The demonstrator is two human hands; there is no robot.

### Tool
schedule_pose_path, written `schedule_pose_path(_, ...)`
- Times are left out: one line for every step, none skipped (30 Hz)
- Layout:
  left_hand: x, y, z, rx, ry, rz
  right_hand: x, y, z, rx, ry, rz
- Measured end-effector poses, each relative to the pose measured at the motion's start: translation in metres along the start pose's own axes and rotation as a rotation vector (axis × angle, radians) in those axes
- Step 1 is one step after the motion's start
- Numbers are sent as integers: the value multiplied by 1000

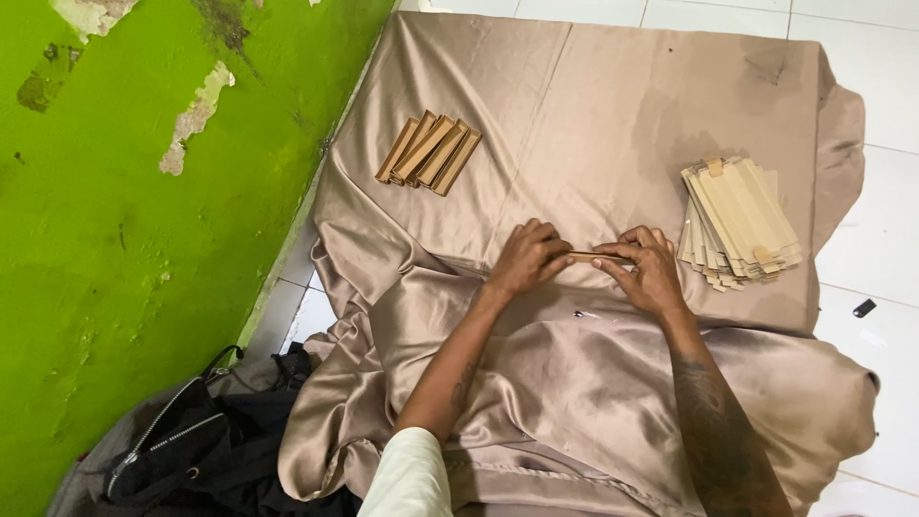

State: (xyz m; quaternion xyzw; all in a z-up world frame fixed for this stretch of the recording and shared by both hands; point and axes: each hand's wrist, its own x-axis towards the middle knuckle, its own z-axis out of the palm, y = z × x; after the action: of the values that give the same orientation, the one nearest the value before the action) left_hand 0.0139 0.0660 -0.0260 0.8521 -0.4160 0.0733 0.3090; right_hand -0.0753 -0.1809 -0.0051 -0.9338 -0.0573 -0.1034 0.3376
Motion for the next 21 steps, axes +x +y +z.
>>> schedule_pose_path(-3, -2, -10, 1, -7, 0, 0, 1, 0, 5, 1, 4)
schedule_pose_path(-6, -5, -21, 6, -16, -3, -1, 1, 0, 21, 3, 4)
schedule_pose_path(-7, -7, -33, 14, -20, -6, 2, 1, 0, 35, 5, -2)
schedule_pose_path(-8, -6, -35, 18, -21, -7, 2, 3, 3, 39, 6, -4)
schedule_pose_path(-9, -5, -37, -9, -41, -28, 2, 5, 5, 30, 9, -2)
schedule_pose_path(-10, -4, -40, -35, -61, -48, 2, 6, 7, 21, 13, -1)
schedule_pose_path(-10, -5, -38, -34, -60, -50, 1, 6, 7, 22, 11, -2)
schedule_pose_path(-9, -6, -36, -62, -65, -65, 1, 6, 7, 24, 13, -7)
schedule_pose_path(-8, -6, -32, -92, -68, -78, 0, 7, 5, 24, 15, -11)
schedule_pose_path(-8, -8, -32, -93, -67, -79, 1, 5, 1, 23, 13, -12)
schedule_pose_path(-10, -9, -32, -118, -69, -104, 0, 2, -2, 65, 27, -14)
schedule_pose_path(-11, -10, -32, -143, -72, -128, 0, 0, -6, 108, 41, -17)
schedule_pose_path(-12, -10, -38, -140, -68, -129, 1, 3, -4, 109, 41, -22)
schedule_pose_path(-12, -9, -43, -163, -79, -140, 2, 6, -1, 113, 48, -25)
schedule_pose_path(-13, -8, -49, -188, -94, -149, 2, 9, 2, 118, 56, -24)
schedule_pose_path(-12, -10, -49, -186, -94, -149, 2, 9, 2, 120, 57, -25)
schedule_pose_path(-12, -12, -50, -217, -103, -163, 2, 10, 3, 123, 65, -26)
schedule_pose_path(-11, -14, -50, -248, -111, -177, 2, 11, 4, 126, 74, -27)
schedule_pose_path(-11, -12, -52, -248, -111, -178, 1, 7, 1, 126, 73, -28)
schedule_pose_path(-11, -10, -54, -245, -128, -198, 1, 2, -2, 127, 72, -26)
schedule_pose_path(-10, -8, -56, -241, -144, -216, 1, -2, -5, 127, 72, -26)
